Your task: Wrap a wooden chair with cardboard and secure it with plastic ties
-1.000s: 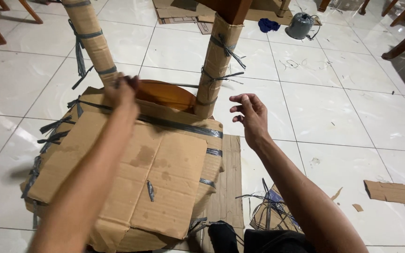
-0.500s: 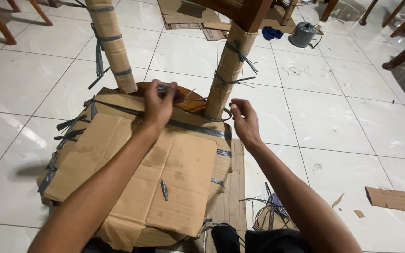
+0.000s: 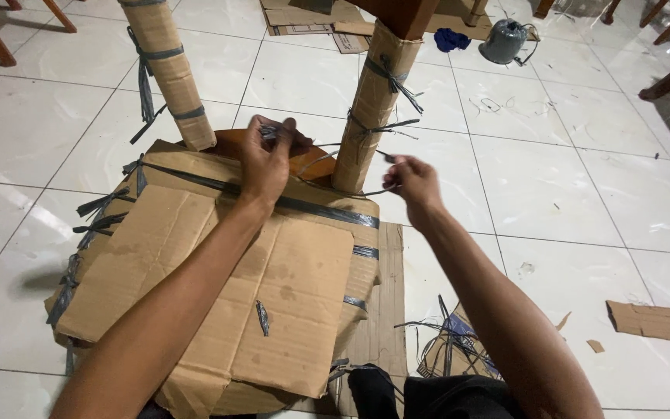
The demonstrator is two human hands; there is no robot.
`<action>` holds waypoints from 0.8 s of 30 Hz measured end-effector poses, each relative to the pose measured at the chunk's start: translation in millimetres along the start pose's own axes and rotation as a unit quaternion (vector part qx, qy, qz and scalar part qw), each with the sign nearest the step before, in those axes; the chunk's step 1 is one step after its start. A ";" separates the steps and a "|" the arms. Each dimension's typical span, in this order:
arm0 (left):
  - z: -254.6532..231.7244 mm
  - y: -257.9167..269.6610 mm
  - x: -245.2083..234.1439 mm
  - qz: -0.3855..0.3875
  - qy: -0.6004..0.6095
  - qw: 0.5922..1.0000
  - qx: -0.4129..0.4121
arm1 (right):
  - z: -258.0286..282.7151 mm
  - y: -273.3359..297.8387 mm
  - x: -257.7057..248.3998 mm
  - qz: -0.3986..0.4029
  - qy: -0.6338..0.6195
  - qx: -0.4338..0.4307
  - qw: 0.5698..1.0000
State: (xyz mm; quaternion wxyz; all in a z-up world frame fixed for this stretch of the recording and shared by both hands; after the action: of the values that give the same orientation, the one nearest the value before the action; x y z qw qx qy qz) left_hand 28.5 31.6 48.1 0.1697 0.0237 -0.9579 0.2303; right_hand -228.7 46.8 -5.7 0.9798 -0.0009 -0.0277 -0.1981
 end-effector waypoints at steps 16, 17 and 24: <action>-43.3 74.6 -8.1 0.086 -0.132 0.984 0.083 | 26.6 116.3 -7.5 0.091 0.482 -0.374 0.787; -34.3 84.5 -1.9 0.087 -0.133 0.984 0.083 | 23.8 117.9 -3.9 0.090 0.481 -0.374 0.788; -49.9 125.3 39.0 0.116 -0.173 0.972 0.111 | 29.0 124.2 15.7 0.133 0.500 -0.382 0.766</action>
State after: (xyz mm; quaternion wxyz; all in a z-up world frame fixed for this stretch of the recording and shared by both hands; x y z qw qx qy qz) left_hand -8.0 167.2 48.7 -0.0304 -0.0296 -0.9373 0.3459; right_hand -167.6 155.5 25.3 0.7904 -0.2796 0.5440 -0.0324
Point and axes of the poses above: each hand's wrist, its own y-axis away from the middle knuckle, its own x-axis out of the palm, z = x × y, the point moved 1 cm from there along -y, towards the middle knuckle, and after that the axes turned 3 degrees about -z, right-handed, at the moved point
